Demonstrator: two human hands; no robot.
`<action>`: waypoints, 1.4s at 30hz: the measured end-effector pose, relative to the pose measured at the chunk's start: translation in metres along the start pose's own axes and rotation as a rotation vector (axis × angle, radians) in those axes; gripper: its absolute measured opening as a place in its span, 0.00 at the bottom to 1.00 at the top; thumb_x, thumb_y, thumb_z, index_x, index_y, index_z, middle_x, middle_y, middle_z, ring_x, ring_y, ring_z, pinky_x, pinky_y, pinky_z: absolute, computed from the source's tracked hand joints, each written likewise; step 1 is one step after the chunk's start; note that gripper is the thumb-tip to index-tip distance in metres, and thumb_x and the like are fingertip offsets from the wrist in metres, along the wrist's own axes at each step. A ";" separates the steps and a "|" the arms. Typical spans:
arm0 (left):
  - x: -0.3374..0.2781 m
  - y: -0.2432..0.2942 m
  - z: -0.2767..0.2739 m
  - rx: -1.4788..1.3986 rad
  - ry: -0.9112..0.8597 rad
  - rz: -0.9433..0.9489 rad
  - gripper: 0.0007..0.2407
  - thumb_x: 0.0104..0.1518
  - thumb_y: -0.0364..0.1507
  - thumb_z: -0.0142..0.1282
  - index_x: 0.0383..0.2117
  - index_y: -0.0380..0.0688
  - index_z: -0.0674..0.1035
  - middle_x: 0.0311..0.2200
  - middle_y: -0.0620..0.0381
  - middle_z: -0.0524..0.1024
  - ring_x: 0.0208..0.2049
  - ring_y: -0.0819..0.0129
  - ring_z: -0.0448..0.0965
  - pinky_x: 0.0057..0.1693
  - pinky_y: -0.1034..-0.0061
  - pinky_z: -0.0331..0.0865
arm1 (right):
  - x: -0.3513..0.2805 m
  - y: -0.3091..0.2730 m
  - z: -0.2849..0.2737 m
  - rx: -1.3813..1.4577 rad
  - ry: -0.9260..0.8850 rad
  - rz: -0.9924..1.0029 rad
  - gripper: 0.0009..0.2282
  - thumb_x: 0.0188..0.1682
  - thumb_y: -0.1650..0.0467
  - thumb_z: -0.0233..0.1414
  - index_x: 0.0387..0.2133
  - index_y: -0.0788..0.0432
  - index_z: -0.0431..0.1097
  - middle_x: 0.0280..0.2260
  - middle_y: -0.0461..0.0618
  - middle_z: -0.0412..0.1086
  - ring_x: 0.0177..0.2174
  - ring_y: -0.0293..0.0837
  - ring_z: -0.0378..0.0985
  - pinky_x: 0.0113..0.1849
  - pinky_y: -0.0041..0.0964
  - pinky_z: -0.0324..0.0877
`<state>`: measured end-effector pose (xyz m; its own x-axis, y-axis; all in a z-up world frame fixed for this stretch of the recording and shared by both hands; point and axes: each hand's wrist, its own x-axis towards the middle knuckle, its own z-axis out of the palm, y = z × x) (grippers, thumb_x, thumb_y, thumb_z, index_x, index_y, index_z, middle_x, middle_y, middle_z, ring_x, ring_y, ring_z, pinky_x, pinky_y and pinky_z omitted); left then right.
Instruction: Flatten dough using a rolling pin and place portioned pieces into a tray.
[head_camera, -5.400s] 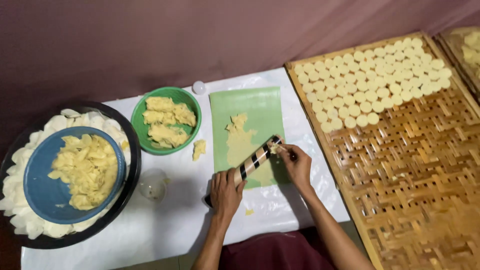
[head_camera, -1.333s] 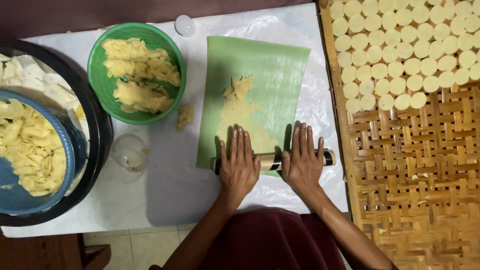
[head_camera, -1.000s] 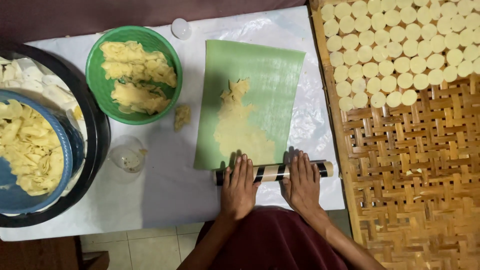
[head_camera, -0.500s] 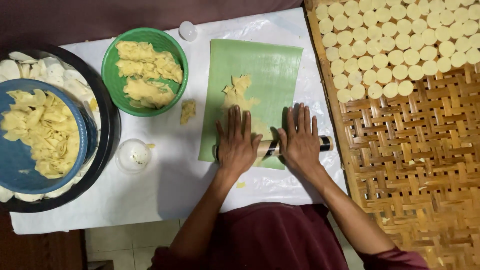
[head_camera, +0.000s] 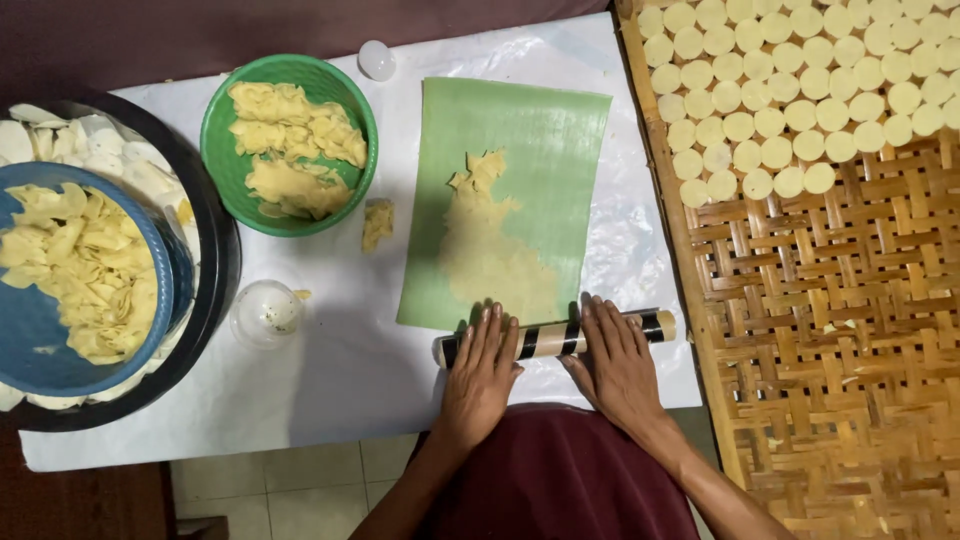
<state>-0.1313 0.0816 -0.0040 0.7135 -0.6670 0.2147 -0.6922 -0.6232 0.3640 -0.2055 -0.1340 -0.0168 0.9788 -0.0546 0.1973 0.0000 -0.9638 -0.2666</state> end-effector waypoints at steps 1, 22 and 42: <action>-0.005 -0.001 -0.002 -0.001 0.021 0.020 0.29 0.57 0.28 0.61 0.66 0.35 0.65 0.67 0.30 0.59 0.69 0.39 0.59 0.68 0.52 0.57 | 0.000 -0.003 -0.008 0.020 -0.024 -0.020 0.30 0.52 0.55 0.49 0.64 0.59 0.60 0.59 0.57 0.65 0.62 0.56 0.63 0.62 0.54 0.54; 0.077 -0.025 -0.007 0.031 -0.045 -0.202 0.28 0.67 0.40 0.47 0.67 0.29 0.62 0.69 0.36 0.58 0.72 0.46 0.53 0.70 0.36 0.36 | 0.082 0.000 0.008 -0.046 -0.037 -0.019 0.29 0.58 0.57 0.43 0.66 0.65 0.58 0.63 0.63 0.62 0.64 0.60 0.59 0.64 0.58 0.47; 0.125 -0.055 0.019 0.170 0.069 -0.217 0.36 0.62 0.48 0.48 0.70 0.33 0.57 0.70 0.31 0.52 0.72 0.37 0.49 0.67 0.28 0.41 | 0.137 0.015 0.013 0.012 -0.241 0.168 0.30 0.60 0.56 0.32 0.72 0.59 0.41 0.70 0.68 0.41 0.69 0.63 0.38 0.65 0.61 0.35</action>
<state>-0.0060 0.0245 -0.0142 0.8489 -0.4843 0.2119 -0.5263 -0.8121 0.2521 -0.0685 -0.1520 -0.0061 0.9857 -0.1484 -0.0799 -0.1654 -0.9432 -0.2880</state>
